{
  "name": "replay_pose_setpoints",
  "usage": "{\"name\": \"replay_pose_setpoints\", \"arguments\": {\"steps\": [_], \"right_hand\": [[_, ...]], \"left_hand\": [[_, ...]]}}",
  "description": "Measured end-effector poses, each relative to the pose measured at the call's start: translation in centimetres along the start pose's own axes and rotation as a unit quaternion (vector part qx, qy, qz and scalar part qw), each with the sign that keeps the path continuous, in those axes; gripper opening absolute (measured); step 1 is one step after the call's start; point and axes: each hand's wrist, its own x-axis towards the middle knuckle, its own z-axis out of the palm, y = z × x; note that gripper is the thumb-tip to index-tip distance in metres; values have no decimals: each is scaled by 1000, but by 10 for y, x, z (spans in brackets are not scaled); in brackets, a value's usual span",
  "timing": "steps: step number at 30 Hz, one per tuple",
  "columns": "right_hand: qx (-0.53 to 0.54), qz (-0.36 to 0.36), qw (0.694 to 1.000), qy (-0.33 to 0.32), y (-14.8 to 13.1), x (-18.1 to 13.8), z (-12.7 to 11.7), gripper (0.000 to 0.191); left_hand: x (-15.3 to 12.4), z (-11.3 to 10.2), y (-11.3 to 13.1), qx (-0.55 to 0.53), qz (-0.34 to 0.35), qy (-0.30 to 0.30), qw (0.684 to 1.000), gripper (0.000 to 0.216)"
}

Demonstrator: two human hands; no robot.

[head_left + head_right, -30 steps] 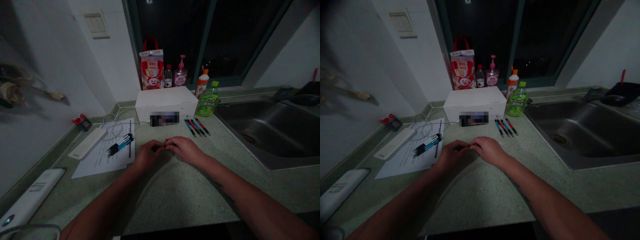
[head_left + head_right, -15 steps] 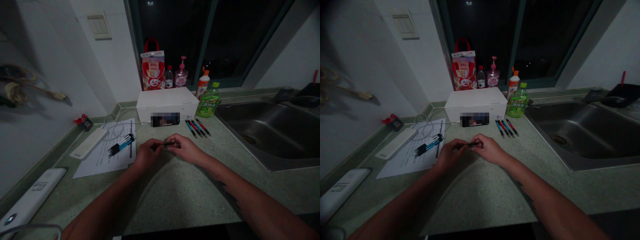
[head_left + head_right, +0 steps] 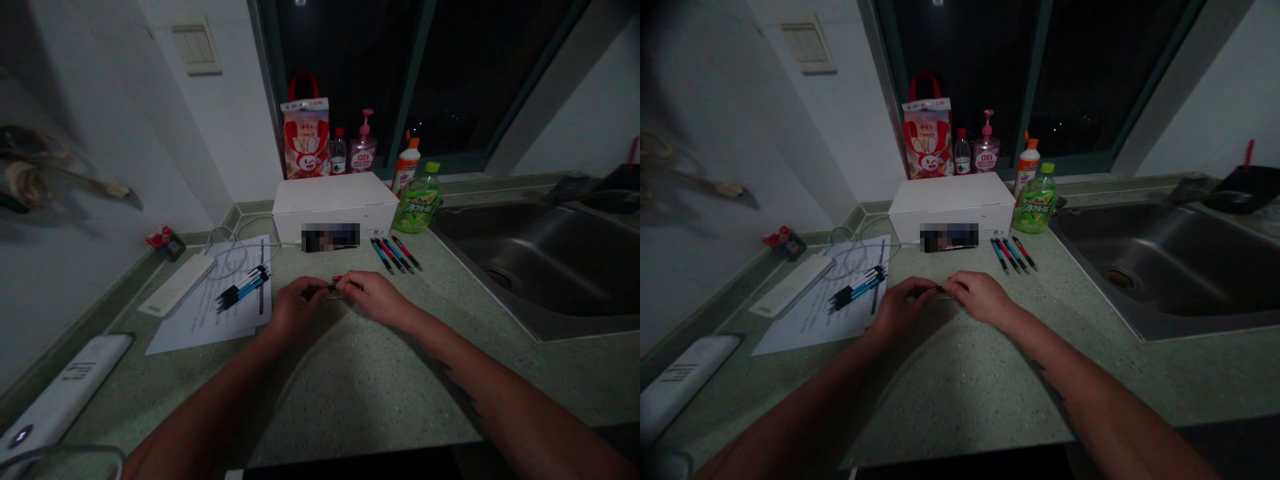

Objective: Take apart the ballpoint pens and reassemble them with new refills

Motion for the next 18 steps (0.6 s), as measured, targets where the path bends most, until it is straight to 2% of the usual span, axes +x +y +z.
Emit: {"name": "replay_pose_setpoints", "arguments": {"steps": [2, 5, 7, 10, 13, 14, 16, 18], "right_hand": [[-1, 4, 1000, 4, -1, 0, -1, 7], [1, -2, 1000, 26, -2, 0, -1, 22], [-11, -5, 1000, 25, -2, 0, -2, 7], [-16, 1, 1000, 23, -1, -1, -2, 7], [-24, 3, 999, 31, -1, -1, -2, 23], [-33, 1, 999, 30, -1, -1, -2, 21], [-53, -1, 998, 19, -2, -1, -2, 3], [-57, 3, 998, 11, -3, -1, -2, 4]], "left_hand": [[0, -1, 2, 2, -8, 6, 1000, 13], [1, -1, 3, 1, -10, 9, 1000, 13], [1, -2, 3, -4, -3, 7, 1000, 13], [1, -1, 2, -7, 1, 8, 1000, 13], [1, -1, 1, -5, -7, 6, 1000, 14], [1, -1, 1, -5, -8, 7, 1000, 13], [1, -1, 2, -6, -8, 6, 1000, 13], [1, -2, 2, -8, -7, 7, 1000, 13]]}}
